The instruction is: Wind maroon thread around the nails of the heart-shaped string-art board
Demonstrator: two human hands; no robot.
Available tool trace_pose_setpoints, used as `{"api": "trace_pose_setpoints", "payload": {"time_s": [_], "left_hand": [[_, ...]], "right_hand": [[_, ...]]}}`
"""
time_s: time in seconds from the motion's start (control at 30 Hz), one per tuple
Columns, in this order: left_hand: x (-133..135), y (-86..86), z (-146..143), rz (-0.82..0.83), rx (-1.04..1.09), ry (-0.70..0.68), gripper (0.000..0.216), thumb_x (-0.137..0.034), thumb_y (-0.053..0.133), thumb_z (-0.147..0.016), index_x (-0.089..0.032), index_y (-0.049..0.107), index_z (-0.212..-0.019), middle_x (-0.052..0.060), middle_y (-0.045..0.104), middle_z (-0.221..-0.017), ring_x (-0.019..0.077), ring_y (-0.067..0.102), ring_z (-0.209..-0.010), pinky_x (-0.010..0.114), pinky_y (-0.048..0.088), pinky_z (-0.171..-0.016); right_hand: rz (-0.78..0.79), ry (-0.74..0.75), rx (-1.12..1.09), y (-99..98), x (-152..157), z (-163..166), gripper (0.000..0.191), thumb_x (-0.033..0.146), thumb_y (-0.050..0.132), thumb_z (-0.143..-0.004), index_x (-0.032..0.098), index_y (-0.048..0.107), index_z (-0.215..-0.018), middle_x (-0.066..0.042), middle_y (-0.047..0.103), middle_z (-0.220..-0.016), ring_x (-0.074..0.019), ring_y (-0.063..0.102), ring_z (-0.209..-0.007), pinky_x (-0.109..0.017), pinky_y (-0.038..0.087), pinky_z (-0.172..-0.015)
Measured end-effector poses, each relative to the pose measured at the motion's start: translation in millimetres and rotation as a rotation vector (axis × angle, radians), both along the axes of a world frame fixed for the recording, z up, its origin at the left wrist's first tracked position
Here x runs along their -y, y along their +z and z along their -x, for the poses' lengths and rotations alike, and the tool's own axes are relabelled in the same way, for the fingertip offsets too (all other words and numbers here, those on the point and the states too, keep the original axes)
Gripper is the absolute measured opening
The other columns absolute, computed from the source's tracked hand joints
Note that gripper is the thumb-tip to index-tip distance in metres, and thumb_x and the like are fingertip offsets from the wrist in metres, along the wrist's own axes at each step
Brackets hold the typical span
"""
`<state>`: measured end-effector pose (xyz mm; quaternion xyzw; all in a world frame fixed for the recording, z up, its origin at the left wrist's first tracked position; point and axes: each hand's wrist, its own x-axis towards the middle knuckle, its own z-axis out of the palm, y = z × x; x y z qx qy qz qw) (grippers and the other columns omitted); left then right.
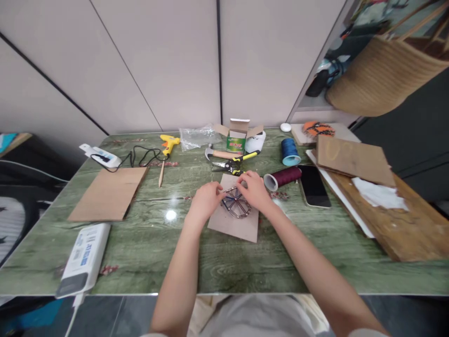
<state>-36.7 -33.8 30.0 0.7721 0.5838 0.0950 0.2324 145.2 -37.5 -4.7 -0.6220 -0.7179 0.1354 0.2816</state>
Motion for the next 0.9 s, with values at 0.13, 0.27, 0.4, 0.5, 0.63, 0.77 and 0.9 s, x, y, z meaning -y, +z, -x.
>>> {"api": "trace_pose_setpoints", "payload": {"time_s": [0.13, 0.27, 0.4, 0.5, 0.63, 0.77, 0.9], "left_hand": [[1, -0.3, -10, -0.032, 0.045, -0.019, 0.016, -0.024, 0.058, -0.079, -0.019, 0.065, -0.093, 0.005, 0.069, -0.090, 0.0176, 0.062, -0.082, 0.026, 0.045, -0.074], [-2, -3.1, -12, -0.048, 0.064, -0.023, 0.016, -0.018, 0.059, -0.077, -0.020, 0.066, -0.091, 0.004, 0.070, -0.088, 0.0173, 0.063, -0.082, 0.027, 0.046, -0.076], [-3, -5.1, -10, -0.026, 0.031, 0.032, 0.015, -0.019, 0.061, -0.076, -0.020, 0.068, -0.090, 0.005, 0.070, -0.089, 0.0181, 0.063, -0.083, 0.027, 0.046, -0.077], [-4, -6.4, -8, 0.002, -0.020, 0.049, 0.014, -0.025, 0.061, -0.078, -0.019, 0.069, -0.087, 0.006, 0.071, -0.087, 0.0196, 0.063, -0.082, 0.029, 0.046, -0.074], [-5, -8.3, -8, -0.001, -0.030, 0.006, 0.013, -0.023, 0.058, -0.080, -0.019, 0.070, -0.085, 0.005, 0.071, -0.085, 0.0183, 0.063, -0.079, 0.027, 0.045, -0.073], [-5, -9.6, -14, -0.056, -0.057, -0.033, 0.015, -0.022, 0.057, -0.081, -0.020, 0.070, -0.086, 0.006, 0.070, -0.088, 0.0177, 0.062, -0.081, 0.027, 0.044, -0.076], [-3, -10.7, -21, -0.094, -0.105, -0.038, 0.019, -0.022, 0.052, -0.085, -0.020, 0.070, -0.088, 0.006, 0.068, -0.090, 0.0175, 0.062, -0.084, 0.027, 0.044, -0.078]], "right_hand": [[0.013, 0.059, -0.039, -0.7, -4, -2, 0.009, 0.023, 0.051, -0.082, 0.019, 0.057, -0.077, -0.004, 0.059, -0.085, -0.0197, 0.051, -0.089, -0.032, 0.035, -0.080], [-0.016, 0.036, -0.039, -3.4, -3, 1, 0.010, 0.025, 0.050, -0.083, 0.019, 0.057, -0.079, -0.005, 0.060, -0.086, -0.0210, 0.051, -0.090, -0.032, 0.035, -0.080], [-0.029, -0.002, 0.006, -6.2, -5, 5, 0.009, 0.024, 0.050, -0.083, 0.019, 0.056, -0.078, -0.007, 0.061, -0.087, -0.0219, 0.051, -0.089, -0.032, 0.034, -0.078], [-0.017, 0.036, -0.015, -6.7, -8, 6, 0.008, 0.021, 0.049, -0.083, 0.019, 0.055, -0.080, -0.005, 0.062, -0.083, -0.0198, 0.052, -0.084, -0.030, 0.035, -0.076], [0.024, 0.080, -0.036, -5.4, -9, 3, 0.008, 0.020, 0.046, -0.086, 0.019, 0.054, -0.084, -0.002, 0.062, -0.077, -0.0164, 0.055, -0.074, -0.027, 0.035, -0.070], [0.055, 0.041, 0.016, -3.5, -9, -5, 0.009, 0.019, 0.044, -0.086, 0.019, 0.053, -0.085, -0.003, 0.063, -0.076, -0.0162, 0.057, -0.071, -0.026, 0.035, -0.066], [0.121, 0.031, 0.019, -3.4, -8, -12, 0.008, 0.021, 0.044, -0.086, 0.020, 0.052, -0.087, -0.002, 0.064, -0.073, -0.0160, 0.058, -0.067, -0.025, 0.036, -0.065]]}}
